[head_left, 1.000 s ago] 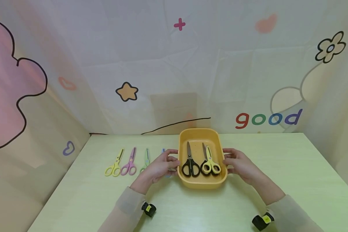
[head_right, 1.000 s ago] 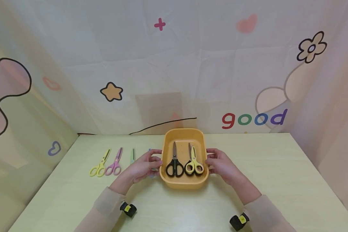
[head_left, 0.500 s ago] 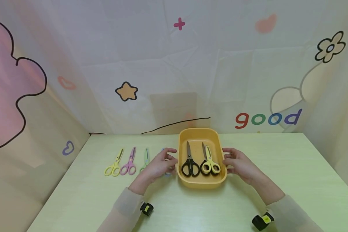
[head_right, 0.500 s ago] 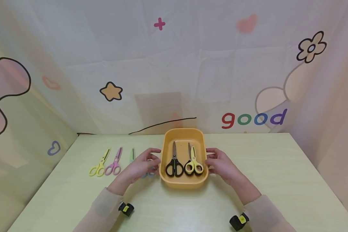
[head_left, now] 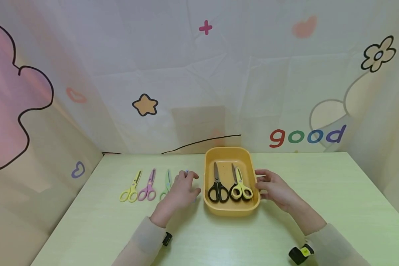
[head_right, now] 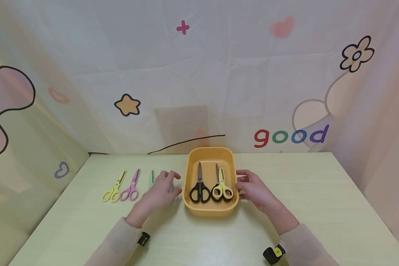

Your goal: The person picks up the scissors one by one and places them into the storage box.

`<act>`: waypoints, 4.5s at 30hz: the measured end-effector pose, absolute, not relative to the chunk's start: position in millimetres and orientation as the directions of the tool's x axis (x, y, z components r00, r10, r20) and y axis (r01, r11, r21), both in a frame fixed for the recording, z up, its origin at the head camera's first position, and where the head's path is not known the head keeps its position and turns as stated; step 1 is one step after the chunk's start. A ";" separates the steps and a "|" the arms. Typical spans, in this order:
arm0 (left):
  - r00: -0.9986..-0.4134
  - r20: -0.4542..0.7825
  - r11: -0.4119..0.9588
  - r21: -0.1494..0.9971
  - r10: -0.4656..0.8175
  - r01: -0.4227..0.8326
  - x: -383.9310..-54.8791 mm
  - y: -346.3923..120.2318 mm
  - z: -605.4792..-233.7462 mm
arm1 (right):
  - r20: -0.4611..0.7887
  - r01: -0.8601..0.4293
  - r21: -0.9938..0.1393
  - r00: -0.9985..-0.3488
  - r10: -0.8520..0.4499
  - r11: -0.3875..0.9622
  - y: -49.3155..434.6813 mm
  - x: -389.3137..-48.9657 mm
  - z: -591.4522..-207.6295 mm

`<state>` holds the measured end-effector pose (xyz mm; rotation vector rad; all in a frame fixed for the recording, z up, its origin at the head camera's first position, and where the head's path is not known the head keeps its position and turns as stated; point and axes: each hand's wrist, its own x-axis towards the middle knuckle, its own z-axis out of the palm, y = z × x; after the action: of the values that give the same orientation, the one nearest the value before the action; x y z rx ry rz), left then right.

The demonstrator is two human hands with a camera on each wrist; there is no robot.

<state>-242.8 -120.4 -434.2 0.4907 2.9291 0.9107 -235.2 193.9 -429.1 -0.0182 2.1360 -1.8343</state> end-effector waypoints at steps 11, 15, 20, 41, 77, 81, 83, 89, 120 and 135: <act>-0.955 0.028 0.909 0.301 0.295 0.289 -237.6 -117.3 -436.9 | -0.233 0.199 -0.965 -0.947 -0.219 0.169 194.2 -234.5 -429.1; -0.955 0.018 0.930 0.222 0.295 0.291 -237.9 -116.7 -438.3 | -0.233 0.198 -0.965 -0.947 -0.219 0.169 194.2 -234.3 -428.8; -0.950 -0.027 0.934 0.198 0.310 0.299 -236.0 -116.3 -439.2 | -0.231 0.196 -0.965 -0.948 -0.220 0.172 194.3 -234.4 -429.4; -0.951 -0.110 0.951 0.140 0.290 0.274 -237.2 -113.6 -438.5 | -0.225 0.186 -0.966 -0.948 -0.223 0.182 196.2 -234.6 -430.4; -0.967 0.030 0.943 0.216 0.253 0.253 -244.9 -111.6 -435.9 | -0.235 0.196 -0.963 -0.947 -0.220 0.184 196.7 -234.9 -431.4; -0.972 0.060 0.943 0.234 0.228 0.236 -245.2 -111.1 -432.7 | -0.234 0.195 -0.964 -0.946 -0.223 0.182 196.6 -234.7 -431.7; -0.973 0.083 0.938 0.259 0.215 0.230 -245.0 -110.7 -430.5 | -0.231 0.193 -0.965 -0.947 -0.225 0.178 196.7 -234.5 -431.7; -0.964 0.177 0.918 0.309 0.200 0.247 -244.1 -110.6 -425.3 | -0.225 0.189 -0.967 -0.948 -0.227 0.172 197.0 -234.4 -431.4; -0.899 0.304 0.821 0.386 0.316 0.420 -233.0 -56.0 -403.4 | -0.215 0.180 -0.970 -0.948 -0.235 0.164 197.1 -233.2 -430.6; -0.878 0.221 0.860 0.204 0.425 0.468 -233.9 -29.4 -418.8 | -0.198 0.166 -0.976 -0.946 -0.258 0.139 197.1 -233.8 -431.2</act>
<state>-233.9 -29.4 -418.8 0.7719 3.1920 0.4207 -233.8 197.1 -431.2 -0.0889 2.1039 -1.8709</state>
